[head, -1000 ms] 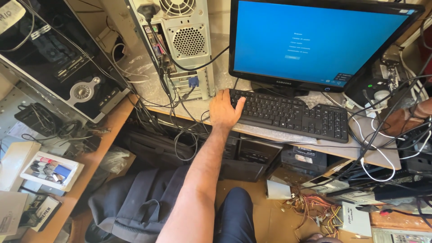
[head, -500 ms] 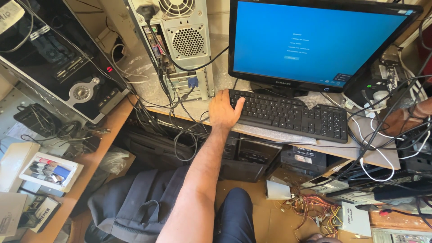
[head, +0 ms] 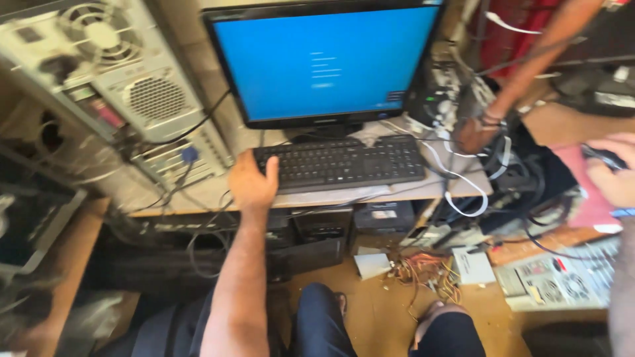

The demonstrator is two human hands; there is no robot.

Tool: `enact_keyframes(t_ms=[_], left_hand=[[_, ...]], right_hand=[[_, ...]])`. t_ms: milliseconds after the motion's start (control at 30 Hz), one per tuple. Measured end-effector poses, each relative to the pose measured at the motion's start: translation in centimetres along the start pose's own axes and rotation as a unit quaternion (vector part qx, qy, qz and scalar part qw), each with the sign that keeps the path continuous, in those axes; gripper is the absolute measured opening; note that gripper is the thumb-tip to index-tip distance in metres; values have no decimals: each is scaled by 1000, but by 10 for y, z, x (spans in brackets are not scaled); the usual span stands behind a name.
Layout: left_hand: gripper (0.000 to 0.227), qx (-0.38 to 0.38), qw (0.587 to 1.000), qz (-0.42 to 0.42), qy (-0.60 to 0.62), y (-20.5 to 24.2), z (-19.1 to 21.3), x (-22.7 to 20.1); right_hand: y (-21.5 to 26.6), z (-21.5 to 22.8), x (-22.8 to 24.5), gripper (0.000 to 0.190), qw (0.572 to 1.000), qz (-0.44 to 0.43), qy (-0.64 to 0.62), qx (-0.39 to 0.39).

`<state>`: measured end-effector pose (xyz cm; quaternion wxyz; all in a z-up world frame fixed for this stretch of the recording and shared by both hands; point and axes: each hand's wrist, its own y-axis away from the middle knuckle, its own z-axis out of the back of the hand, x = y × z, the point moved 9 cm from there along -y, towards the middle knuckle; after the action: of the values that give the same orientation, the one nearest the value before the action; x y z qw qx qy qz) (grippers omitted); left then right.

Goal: Navigating and configuring BIOS/boot sequence settings on a computer using a keyboard and mouse.

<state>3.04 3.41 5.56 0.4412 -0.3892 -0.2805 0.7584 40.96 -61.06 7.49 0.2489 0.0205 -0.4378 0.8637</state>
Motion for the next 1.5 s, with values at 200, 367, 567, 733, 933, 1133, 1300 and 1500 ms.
enact_keyframes(t_ms=[200, 367, 567, 733, 933, 1133, 1300, 1500], left_hand=[[61, 15, 999, -4, -31, 4, -10, 4], [66, 48, 997, 35, -51, 7, -19, 11], [67, 43, 997, 40, -47, 11, -20, 13], [68, 54, 996, 60, -46, 12, -23, 17], [68, 50, 996, 64, -41, 13, -23, 18], [68, 60, 994, 77, -44, 12, -23, 19], [72, 89, 990, 100, -43, 12, -27, 22], [71, 78, 992, 90, -43, 13, -26, 21]], right_hand=[[-26, 23, 70, 35, 987, -78, 138, -3], [-25, 24, 67, 37, 982, -138, 130, 1], [-27, 25, 71, 37, 980, -161, 114, -1], [-28, 25, 73, 35, 982, -144, 125, -5], [-27, 25, 72, 34, 983, -128, 129, -6], [-28, 25, 73, 34, 985, -128, 117, -4], [-27, 25, 72, 32, 983, -141, 122, -3], [-25, 24, 68, 34, 979, -174, 109, -2]])
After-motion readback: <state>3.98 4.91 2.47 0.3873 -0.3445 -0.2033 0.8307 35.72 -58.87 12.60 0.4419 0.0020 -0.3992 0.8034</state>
